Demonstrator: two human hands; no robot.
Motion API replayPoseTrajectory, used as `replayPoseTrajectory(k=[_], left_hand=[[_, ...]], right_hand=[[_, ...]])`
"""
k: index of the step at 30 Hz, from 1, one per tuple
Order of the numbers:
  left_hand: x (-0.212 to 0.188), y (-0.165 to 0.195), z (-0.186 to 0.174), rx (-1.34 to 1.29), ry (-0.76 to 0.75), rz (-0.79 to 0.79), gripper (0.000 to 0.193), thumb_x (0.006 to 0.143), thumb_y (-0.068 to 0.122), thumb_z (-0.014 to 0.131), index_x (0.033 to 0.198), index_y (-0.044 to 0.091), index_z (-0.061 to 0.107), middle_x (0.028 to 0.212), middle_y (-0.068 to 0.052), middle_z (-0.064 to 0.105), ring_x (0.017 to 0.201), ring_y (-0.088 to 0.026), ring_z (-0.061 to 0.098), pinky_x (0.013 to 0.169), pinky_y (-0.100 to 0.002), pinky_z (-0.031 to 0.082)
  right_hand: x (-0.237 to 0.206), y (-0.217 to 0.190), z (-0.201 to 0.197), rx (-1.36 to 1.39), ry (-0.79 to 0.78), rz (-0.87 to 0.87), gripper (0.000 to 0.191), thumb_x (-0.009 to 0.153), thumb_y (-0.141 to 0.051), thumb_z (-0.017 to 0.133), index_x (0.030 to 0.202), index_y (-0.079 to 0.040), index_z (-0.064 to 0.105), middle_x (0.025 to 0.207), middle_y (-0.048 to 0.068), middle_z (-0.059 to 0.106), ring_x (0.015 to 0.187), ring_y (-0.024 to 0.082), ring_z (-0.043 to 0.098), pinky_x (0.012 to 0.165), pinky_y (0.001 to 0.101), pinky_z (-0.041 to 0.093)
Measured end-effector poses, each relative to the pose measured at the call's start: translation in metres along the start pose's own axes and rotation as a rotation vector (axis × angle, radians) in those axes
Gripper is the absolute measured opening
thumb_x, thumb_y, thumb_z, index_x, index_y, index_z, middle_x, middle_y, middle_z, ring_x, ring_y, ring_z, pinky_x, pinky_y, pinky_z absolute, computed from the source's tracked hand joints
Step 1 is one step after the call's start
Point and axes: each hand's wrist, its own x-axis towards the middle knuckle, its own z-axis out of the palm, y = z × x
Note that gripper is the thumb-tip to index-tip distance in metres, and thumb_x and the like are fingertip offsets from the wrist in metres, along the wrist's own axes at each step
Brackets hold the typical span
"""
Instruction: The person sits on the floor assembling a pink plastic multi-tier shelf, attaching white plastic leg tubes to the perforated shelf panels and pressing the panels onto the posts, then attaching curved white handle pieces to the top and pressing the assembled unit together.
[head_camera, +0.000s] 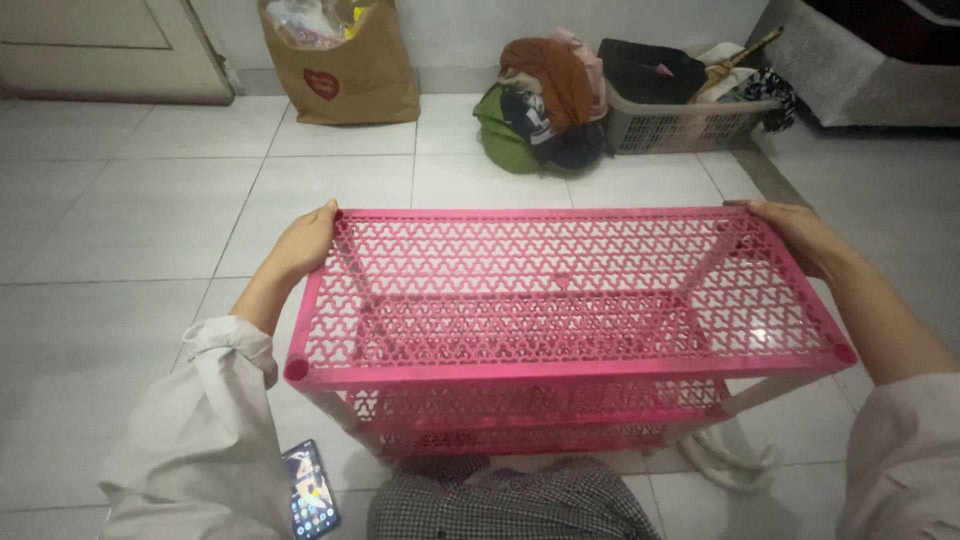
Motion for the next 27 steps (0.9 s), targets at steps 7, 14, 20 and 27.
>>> replayPoseTrajectory(k=[7, 14, 20, 27], left_hand=[[-0.035, 0.021, -0.027, -0.280, -0.106, -0.203, 0.065, 0.101, 0.055, 0.027, 0.151, 0.018, 0.045, 0.149, -0.016, 0.053, 0.129, -0.032, 0.053, 0.101, -0.050, 0.041], [-0.177, 0.038, -0.065, -0.368, 0.110, -0.226, 0.067, 0.108, 0.053, 0.035, 0.160, 0.010, 0.037, 0.158, -0.017, 0.043, 0.138, -0.032, 0.050, 0.109, -0.045, 0.042], [-0.171, -0.012, -0.012, -0.351, 0.093, -0.173, 0.066, 0.113, 0.049, 0.040, 0.164, 0.007, 0.032, 0.153, -0.018, 0.048, 0.131, -0.032, 0.055, 0.103, -0.046, 0.046], [-0.119, -0.091, 0.000, -0.479, 0.100, -0.209, 0.068, 0.116, 0.046, 0.047, 0.167, 0.006, 0.027, 0.145, -0.018, 0.054, 0.122, -0.030, 0.060, 0.095, -0.045, 0.050]], right_hand=[[-0.043, -0.007, -0.008, -0.056, -0.005, -0.125, 0.060, 0.106, -0.044, 0.045, 0.157, -0.013, 0.040, 0.150, 0.014, 0.050, 0.110, 0.029, 0.063, 0.091, 0.0412, 0.053], [-0.158, 0.100, -0.095, -0.089, 0.287, -0.340, 0.072, 0.105, -0.056, 0.045, 0.162, -0.013, 0.030, 0.153, 0.015, 0.046, 0.134, 0.028, 0.050, 0.099, 0.0459, 0.053], [-0.140, 0.316, -0.067, -0.754, 0.501, -0.354, 0.031, 0.096, -0.022, 0.065, 0.122, -0.004, 0.067, 0.106, 0.017, 0.073, 0.095, 0.032, 0.071, 0.084, 0.0457, 0.054], [-0.154, 0.410, 0.017, -1.221, 0.373, -0.026, 0.042, 0.087, -0.012, 0.059, 0.128, -0.011, 0.064, 0.123, 0.013, 0.067, 0.116, 0.034, 0.062, 0.092, 0.0505, 0.053]])
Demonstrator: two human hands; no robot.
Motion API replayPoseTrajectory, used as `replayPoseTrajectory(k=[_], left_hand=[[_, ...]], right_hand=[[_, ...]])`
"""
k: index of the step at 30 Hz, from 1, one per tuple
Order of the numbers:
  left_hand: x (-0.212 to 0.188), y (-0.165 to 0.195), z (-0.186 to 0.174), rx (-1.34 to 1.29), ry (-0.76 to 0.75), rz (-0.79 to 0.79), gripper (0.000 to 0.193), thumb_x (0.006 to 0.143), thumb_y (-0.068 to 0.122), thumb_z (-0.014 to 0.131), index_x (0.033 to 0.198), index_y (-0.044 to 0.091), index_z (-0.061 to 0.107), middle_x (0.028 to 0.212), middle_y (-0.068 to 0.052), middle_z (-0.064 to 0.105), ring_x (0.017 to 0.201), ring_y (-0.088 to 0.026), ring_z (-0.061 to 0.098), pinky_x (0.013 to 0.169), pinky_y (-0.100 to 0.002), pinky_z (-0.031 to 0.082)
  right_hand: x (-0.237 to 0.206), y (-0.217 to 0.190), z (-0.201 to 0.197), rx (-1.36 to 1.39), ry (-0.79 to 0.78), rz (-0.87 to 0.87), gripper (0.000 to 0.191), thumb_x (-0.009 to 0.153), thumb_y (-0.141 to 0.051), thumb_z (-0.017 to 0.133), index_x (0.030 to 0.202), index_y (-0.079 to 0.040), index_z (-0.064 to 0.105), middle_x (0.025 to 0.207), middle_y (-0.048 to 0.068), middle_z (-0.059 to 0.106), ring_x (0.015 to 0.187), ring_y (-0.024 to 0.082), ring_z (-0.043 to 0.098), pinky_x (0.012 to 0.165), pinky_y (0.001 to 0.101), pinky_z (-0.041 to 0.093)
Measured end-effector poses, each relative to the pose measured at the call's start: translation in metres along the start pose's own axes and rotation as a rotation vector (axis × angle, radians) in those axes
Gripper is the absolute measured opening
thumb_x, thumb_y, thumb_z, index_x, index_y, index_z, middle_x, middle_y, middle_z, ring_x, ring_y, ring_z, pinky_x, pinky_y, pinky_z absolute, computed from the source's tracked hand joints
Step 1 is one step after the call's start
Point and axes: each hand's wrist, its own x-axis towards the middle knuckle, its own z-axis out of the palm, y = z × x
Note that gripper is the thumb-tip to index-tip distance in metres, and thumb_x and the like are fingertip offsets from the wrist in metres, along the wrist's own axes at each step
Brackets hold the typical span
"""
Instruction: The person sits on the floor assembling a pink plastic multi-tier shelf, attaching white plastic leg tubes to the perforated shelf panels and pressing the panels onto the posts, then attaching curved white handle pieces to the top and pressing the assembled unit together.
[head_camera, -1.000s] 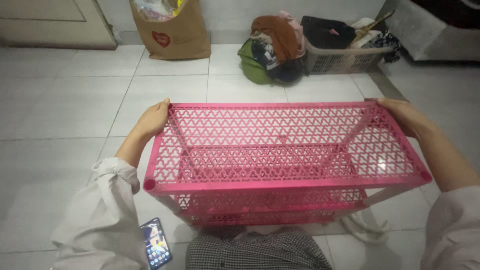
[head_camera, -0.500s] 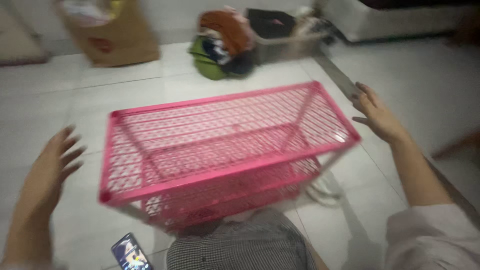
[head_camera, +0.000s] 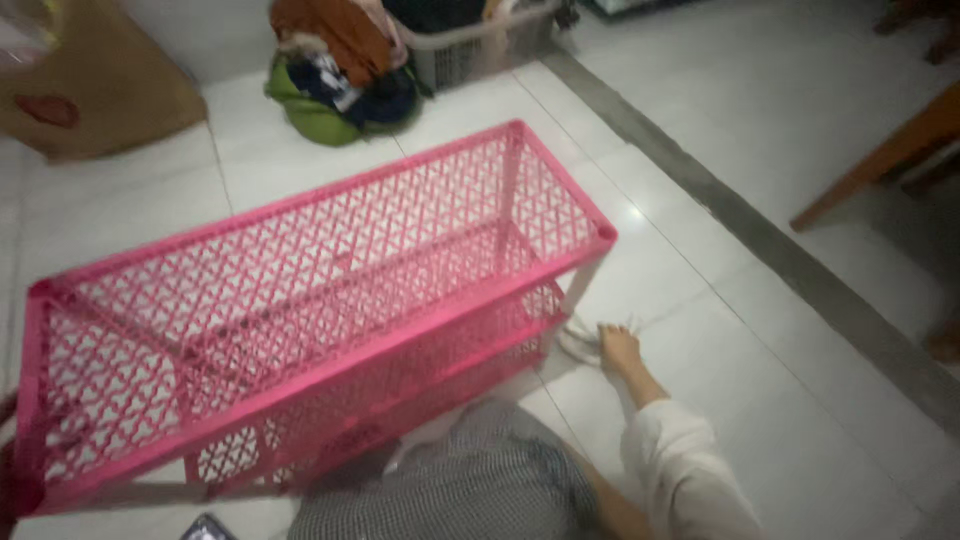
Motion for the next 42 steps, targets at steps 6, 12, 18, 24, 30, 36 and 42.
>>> replayPoseTrajectory(k=[6, 12, 18, 24, 30, 36, 42], left_hand=[[-0.021, 0.021, 0.000, 0.072, 0.001, 0.037, 0.072, 0.119, 0.042, 0.055, 0.171, 0.003, 0.023, 0.138, -0.018, 0.059, 0.117, -0.025, 0.065, 0.093, -0.041, 0.054], [-0.069, 0.060, 0.024, 0.153, -0.053, 0.037, 0.072, 0.116, 0.039, 0.055, 0.170, 0.005, 0.023, 0.128, -0.018, 0.064, 0.102, -0.021, 0.065, 0.084, -0.035, 0.053], [-0.082, 0.089, 0.042, 0.201, -0.049, 0.032, 0.075, 0.110, 0.045, 0.054, 0.167, 0.005, 0.026, 0.115, -0.018, 0.066, 0.088, -0.020, 0.065, 0.074, -0.035, 0.052], [-0.089, 0.104, 0.047, 0.287, -0.038, 0.107, 0.073, 0.111, 0.049, 0.056, 0.159, -0.001, 0.035, 0.111, -0.016, 0.066, 0.087, -0.016, 0.062, 0.075, -0.032, 0.050], [-0.092, 0.110, 0.052, 0.206, -0.059, 0.071, 0.073, 0.105, 0.048, 0.056, 0.155, 0.000, 0.035, 0.103, -0.010, 0.067, 0.081, -0.015, 0.061, 0.066, -0.033, 0.050], [-0.095, 0.118, 0.055, 0.148, -0.081, 0.091, 0.076, 0.103, 0.049, 0.058, 0.155, -0.002, 0.032, 0.103, -0.012, 0.067, 0.081, -0.014, 0.063, 0.067, -0.032, 0.052], [-0.101, 0.129, 0.057, 0.178, -0.076, 0.068, 0.078, 0.103, 0.051, 0.056, 0.155, -0.002, 0.032, 0.104, -0.013, 0.067, 0.082, -0.017, 0.066, 0.068, -0.033, 0.053]], right_hand=[[-0.001, -0.015, -0.006, -0.094, -0.072, 0.002, 0.023, 0.090, -0.019, 0.058, 0.109, -0.017, 0.070, 0.112, 0.008, 0.069, 0.114, 0.029, 0.065, 0.101, 0.0571, 0.049], [0.010, 0.039, -0.033, -0.238, -0.103, -0.069, 0.019, 0.086, -0.019, 0.059, 0.095, -0.017, 0.076, 0.106, 0.008, 0.072, 0.108, 0.029, 0.069, 0.097, 0.0561, 0.053], [0.033, 0.088, -0.164, -0.120, -0.201, 0.148, 0.039, 0.084, -0.037, 0.072, 0.116, -0.015, 0.072, 0.112, 0.015, 0.074, 0.105, 0.035, 0.071, 0.088, 0.0519, 0.057], [0.047, 0.048, -0.365, 0.682, 0.254, 0.213, 0.045, 0.100, -0.022, 0.060, 0.138, 0.002, 0.057, 0.098, 0.015, 0.069, 0.080, 0.023, 0.067, 0.065, 0.0404, 0.054], [0.052, -0.078, -0.469, 1.048, 0.407, -0.105, 0.043, 0.104, -0.019, 0.057, 0.137, 0.008, 0.060, 0.086, 0.008, 0.066, 0.066, 0.013, 0.060, 0.058, 0.0309, 0.051], [0.060, -0.140, -0.456, 1.099, 0.345, -0.178, 0.046, 0.100, -0.022, 0.066, 0.142, -0.002, 0.062, 0.081, 0.002, 0.063, 0.062, 0.007, 0.054, 0.052, 0.0264, 0.043], [0.073, -0.139, -0.449, 1.095, 0.322, -0.156, 0.045, 0.100, -0.022, 0.066, 0.140, -0.003, 0.063, 0.074, 0.003, 0.060, 0.056, 0.009, 0.053, 0.049, 0.0274, 0.043]])
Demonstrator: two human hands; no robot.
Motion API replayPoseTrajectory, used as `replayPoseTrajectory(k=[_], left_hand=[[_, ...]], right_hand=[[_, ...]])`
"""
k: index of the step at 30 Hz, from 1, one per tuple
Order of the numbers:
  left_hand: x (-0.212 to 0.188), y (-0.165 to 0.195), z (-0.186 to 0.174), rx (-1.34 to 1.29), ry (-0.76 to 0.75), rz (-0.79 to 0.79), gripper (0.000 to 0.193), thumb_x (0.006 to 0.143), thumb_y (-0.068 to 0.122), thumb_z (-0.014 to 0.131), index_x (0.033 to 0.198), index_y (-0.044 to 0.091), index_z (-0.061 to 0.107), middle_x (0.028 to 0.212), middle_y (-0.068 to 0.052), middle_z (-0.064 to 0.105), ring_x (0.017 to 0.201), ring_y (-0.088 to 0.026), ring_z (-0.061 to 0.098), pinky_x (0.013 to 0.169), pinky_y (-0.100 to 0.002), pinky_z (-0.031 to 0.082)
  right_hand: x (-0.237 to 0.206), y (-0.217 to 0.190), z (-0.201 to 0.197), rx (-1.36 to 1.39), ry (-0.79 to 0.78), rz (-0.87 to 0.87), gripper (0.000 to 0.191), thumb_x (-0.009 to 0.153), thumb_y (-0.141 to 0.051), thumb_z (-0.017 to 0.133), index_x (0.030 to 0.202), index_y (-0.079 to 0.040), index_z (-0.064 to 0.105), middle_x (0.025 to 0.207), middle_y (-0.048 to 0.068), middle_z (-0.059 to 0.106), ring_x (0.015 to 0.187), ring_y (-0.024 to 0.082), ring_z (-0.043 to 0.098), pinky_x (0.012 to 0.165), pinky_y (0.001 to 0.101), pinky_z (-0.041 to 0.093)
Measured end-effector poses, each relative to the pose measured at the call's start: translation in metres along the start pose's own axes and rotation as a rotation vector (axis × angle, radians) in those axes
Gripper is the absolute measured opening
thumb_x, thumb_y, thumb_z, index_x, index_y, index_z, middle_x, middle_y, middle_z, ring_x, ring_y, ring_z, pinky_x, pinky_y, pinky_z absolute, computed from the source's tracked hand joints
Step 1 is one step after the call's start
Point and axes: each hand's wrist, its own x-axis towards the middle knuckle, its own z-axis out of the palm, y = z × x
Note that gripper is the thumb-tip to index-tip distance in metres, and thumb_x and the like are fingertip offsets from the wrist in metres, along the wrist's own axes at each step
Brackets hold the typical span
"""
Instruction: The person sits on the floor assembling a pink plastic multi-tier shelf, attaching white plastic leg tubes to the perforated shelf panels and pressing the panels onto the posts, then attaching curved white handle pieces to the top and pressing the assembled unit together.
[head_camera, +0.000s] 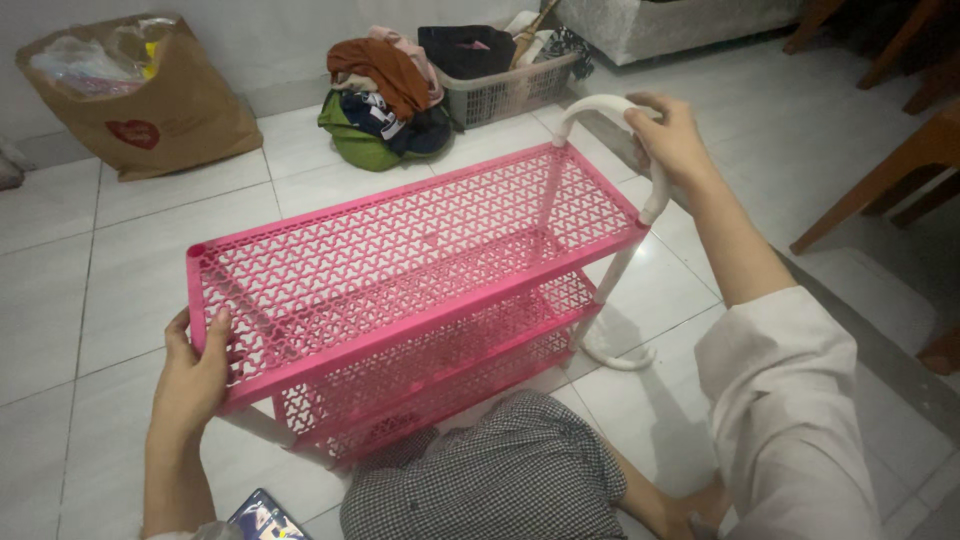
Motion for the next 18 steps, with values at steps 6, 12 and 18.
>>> replayPoseTrajectory(k=[6, 12, 18], left_hand=[[-0.007, 0.009, -0.001, 0.006, 0.001, -0.004, 0.080, 0.102, 0.051, 0.057, 0.154, -0.004, 0.031, 0.104, -0.014, 0.068, 0.084, -0.018, 0.067, 0.069, -0.033, 0.054], [-0.008, 0.008, 0.000, 0.016, 0.007, 0.012, 0.079, 0.103, 0.050, 0.058, 0.154, -0.005, 0.032, 0.102, -0.013, 0.067, 0.082, -0.018, 0.065, 0.069, -0.033, 0.054], [-0.005, 0.004, 0.001, 0.000, -0.005, 0.033, 0.079, 0.102, 0.048, 0.059, 0.154, -0.006, 0.031, 0.102, -0.012, 0.066, 0.081, -0.017, 0.063, 0.067, -0.032, 0.053]], right_hand=[[-0.003, -0.002, -0.001, -0.101, 0.065, 0.021, 0.044, 0.098, -0.023, 0.065, 0.137, -0.004, 0.064, 0.078, 0.003, 0.065, 0.061, 0.010, 0.059, 0.052, 0.0278, 0.048], [-0.007, -0.012, 0.006, -0.220, 0.074, -0.051, 0.046, 0.098, -0.023, 0.067, 0.138, -0.002, 0.064, 0.081, 0.008, 0.068, 0.065, 0.011, 0.062, 0.056, 0.0272, 0.050], [-0.012, -0.009, 0.014, -0.174, 0.038, -0.063, 0.044, 0.097, -0.022, 0.066, 0.135, -0.001, 0.063, 0.078, 0.010, 0.067, 0.055, 0.012, 0.058, 0.048, 0.0296, 0.047]])
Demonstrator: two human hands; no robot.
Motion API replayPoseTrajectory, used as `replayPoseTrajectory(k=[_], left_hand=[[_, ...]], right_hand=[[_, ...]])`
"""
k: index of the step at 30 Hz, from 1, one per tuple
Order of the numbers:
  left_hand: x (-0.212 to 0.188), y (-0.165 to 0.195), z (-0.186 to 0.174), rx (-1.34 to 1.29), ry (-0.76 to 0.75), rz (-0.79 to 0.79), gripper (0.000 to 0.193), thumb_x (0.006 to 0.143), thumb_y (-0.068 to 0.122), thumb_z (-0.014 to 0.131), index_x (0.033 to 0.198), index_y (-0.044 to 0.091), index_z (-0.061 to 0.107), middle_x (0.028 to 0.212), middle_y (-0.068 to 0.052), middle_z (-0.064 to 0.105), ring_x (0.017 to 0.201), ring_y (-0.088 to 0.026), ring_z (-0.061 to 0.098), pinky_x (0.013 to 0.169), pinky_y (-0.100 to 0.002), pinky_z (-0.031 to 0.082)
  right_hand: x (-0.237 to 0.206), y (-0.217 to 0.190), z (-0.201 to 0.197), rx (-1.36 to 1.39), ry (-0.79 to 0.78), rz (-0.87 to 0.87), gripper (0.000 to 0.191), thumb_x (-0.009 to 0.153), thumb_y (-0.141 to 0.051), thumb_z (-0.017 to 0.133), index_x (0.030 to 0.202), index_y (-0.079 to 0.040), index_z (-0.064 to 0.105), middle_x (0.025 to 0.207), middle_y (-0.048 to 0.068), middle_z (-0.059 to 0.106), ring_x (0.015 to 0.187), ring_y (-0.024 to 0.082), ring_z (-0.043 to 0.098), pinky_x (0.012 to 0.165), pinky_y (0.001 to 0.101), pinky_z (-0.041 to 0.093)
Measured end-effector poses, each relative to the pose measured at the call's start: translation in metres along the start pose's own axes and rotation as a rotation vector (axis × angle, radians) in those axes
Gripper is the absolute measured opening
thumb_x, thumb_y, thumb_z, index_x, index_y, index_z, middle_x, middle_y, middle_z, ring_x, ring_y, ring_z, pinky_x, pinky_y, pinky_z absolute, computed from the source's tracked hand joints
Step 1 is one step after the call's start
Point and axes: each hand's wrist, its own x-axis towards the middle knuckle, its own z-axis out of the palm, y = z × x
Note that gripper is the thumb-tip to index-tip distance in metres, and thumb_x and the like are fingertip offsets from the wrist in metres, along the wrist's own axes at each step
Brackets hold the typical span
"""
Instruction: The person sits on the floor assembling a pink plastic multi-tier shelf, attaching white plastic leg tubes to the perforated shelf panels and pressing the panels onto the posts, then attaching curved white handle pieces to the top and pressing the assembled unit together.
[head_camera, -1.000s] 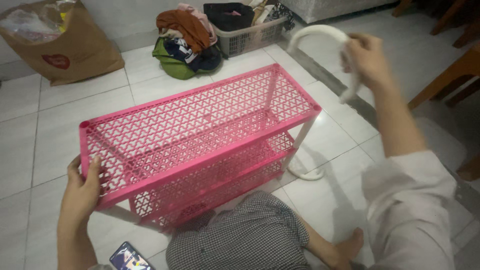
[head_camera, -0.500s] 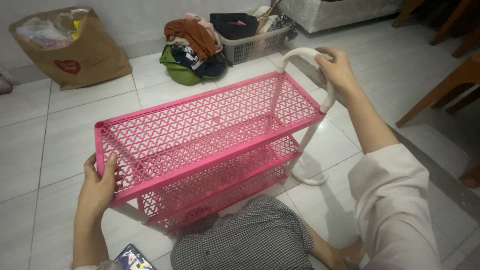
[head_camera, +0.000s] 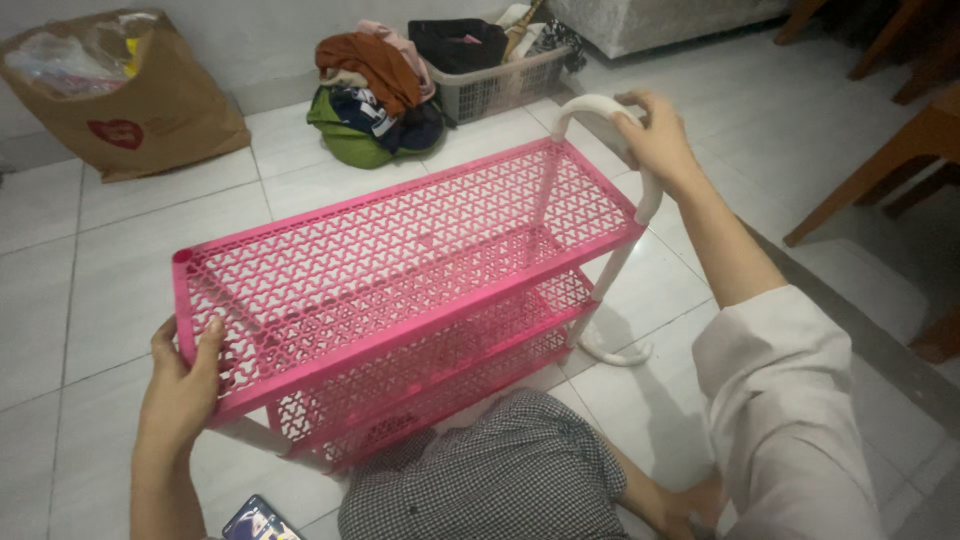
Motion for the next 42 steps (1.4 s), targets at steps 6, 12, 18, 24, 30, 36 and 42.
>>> replayPoseTrajectory(k=[6, 12, 18, 24, 30, 36, 42], left_hand=[[0.000, -0.002, 0.000, 0.096, 0.011, -0.032, 0.081, 0.104, 0.049, 0.058, 0.156, -0.006, 0.030, 0.101, -0.016, 0.068, 0.082, -0.020, 0.065, 0.072, -0.034, 0.052], [0.000, -0.003, -0.003, 0.246, 0.029, 0.014, 0.087, 0.105, 0.055, 0.058, 0.158, -0.008, 0.030, 0.111, -0.026, 0.069, 0.100, -0.031, 0.069, 0.089, -0.040, 0.051], [-0.001, 0.000, -0.001, 0.276, 0.016, -0.074, 0.089, 0.103, 0.055, 0.057, 0.160, -0.007, 0.028, 0.113, -0.028, 0.069, 0.102, -0.034, 0.071, 0.090, -0.041, 0.052], [-0.003, 0.002, -0.002, 0.319, 0.016, -0.020, 0.091, 0.104, 0.054, 0.060, 0.162, -0.007, 0.028, 0.115, -0.028, 0.070, 0.102, -0.032, 0.071, 0.091, -0.041, 0.052], [-0.005, -0.001, -0.001, 0.299, 0.000, -0.041, 0.092, 0.100, 0.051, 0.063, 0.161, -0.008, 0.026, 0.107, -0.026, 0.073, 0.099, -0.032, 0.072, 0.091, -0.040, 0.052], [-0.004, -0.002, -0.001, 0.334, 0.012, 0.010, 0.088, 0.106, 0.048, 0.064, 0.163, -0.008, 0.028, 0.110, -0.024, 0.071, 0.100, -0.031, 0.070, 0.090, -0.040, 0.052], [-0.002, -0.003, 0.002, 0.166, -0.003, -0.014, 0.089, 0.100, 0.049, 0.061, 0.159, -0.007, 0.027, 0.110, -0.026, 0.070, 0.094, -0.036, 0.069, 0.080, -0.048, 0.054]], right_hand=[[-0.001, 0.005, 0.002, -0.034, -0.010, -0.015, 0.042, 0.098, -0.023, 0.065, 0.134, -0.002, 0.063, 0.073, 0.009, 0.066, 0.053, 0.013, 0.059, 0.046, 0.0311, 0.047], [0.000, 0.008, 0.006, -0.201, 0.085, -0.158, 0.037, 0.100, -0.022, 0.065, 0.132, -0.003, 0.065, 0.075, 0.013, 0.068, 0.058, 0.018, 0.066, 0.054, 0.0344, 0.051], [0.002, 0.021, 0.009, -0.293, 0.119, -0.263, 0.034, 0.102, -0.020, 0.065, 0.130, -0.001, 0.066, 0.098, 0.024, 0.073, 0.087, 0.034, 0.073, 0.077, 0.0427, 0.055], [0.003, 0.030, 0.014, -0.444, 0.120, -0.409, 0.033, 0.107, -0.019, 0.063, 0.134, 0.000, 0.061, 0.116, 0.029, 0.072, 0.105, 0.045, 0.069, 0.090, 0.0479, 0.053], [0.001, 0.023, 0.009, -0.329, 0.009, -0.012, 0.037, 0.105, -0.024, 0.057, 0.137, -0.007, 0.055, 0.102, 0.026, 0.072, 0.089, 0.045, 0.070, 0.077, 0.0505, 0.052], [0.002, 0.036, 0.009, -0.341, 0.118, -0.337, 0.031, 0.109, -0.022, 0.061, 0.133, -0.002, 0.060, 0.108, 0.025, 0.073, 0.098, 0.038, 0.074, 0.082, 0.0456, 0.055], [0.010, 0.058, 0.008, -0.366, 0.135, -0.313, 0.031, 0.108, -0.022, 0.062, 0.133, -0.004, 0.061, 0.115, 0.024, 0.072, 0.108, 0.040, 0.069, 0.092, 0.0470, 0.052]])
